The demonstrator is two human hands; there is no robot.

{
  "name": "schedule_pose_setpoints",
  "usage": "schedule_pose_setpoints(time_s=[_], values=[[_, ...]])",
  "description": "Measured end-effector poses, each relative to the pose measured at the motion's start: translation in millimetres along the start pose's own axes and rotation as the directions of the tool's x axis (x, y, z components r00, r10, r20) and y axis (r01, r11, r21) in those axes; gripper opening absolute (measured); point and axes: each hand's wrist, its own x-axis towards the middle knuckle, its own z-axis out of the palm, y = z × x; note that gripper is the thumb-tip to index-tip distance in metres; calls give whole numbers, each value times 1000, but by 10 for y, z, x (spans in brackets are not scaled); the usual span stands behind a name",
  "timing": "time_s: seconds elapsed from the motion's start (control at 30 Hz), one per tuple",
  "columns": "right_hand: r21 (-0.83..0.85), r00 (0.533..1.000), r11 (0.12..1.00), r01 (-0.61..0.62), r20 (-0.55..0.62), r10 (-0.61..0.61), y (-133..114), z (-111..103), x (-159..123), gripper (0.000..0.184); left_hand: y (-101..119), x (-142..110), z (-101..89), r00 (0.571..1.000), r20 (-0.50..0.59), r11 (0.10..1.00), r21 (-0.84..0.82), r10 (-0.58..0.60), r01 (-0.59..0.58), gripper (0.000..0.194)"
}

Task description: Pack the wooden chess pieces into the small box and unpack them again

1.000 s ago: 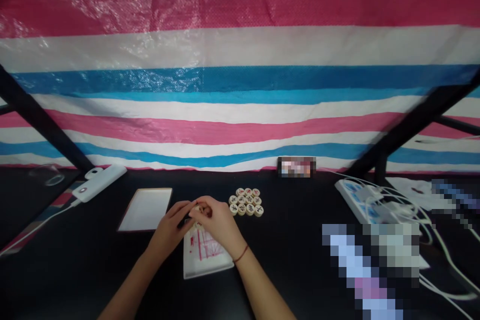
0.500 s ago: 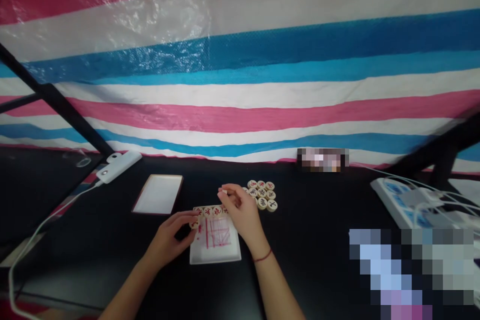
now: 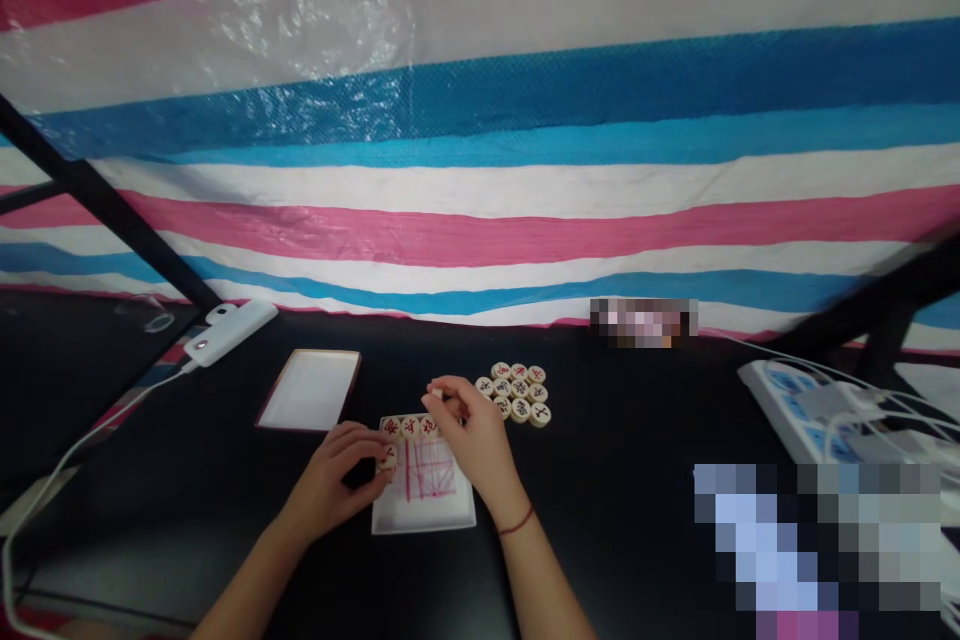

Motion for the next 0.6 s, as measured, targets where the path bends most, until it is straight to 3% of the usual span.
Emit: schedule_pose_setpoints(time_s=[0.6], values=[[-75,999,997,18,52,-15,-53,62,-30,29,44,41,-63,990,132,998,46,-41,35,11]])
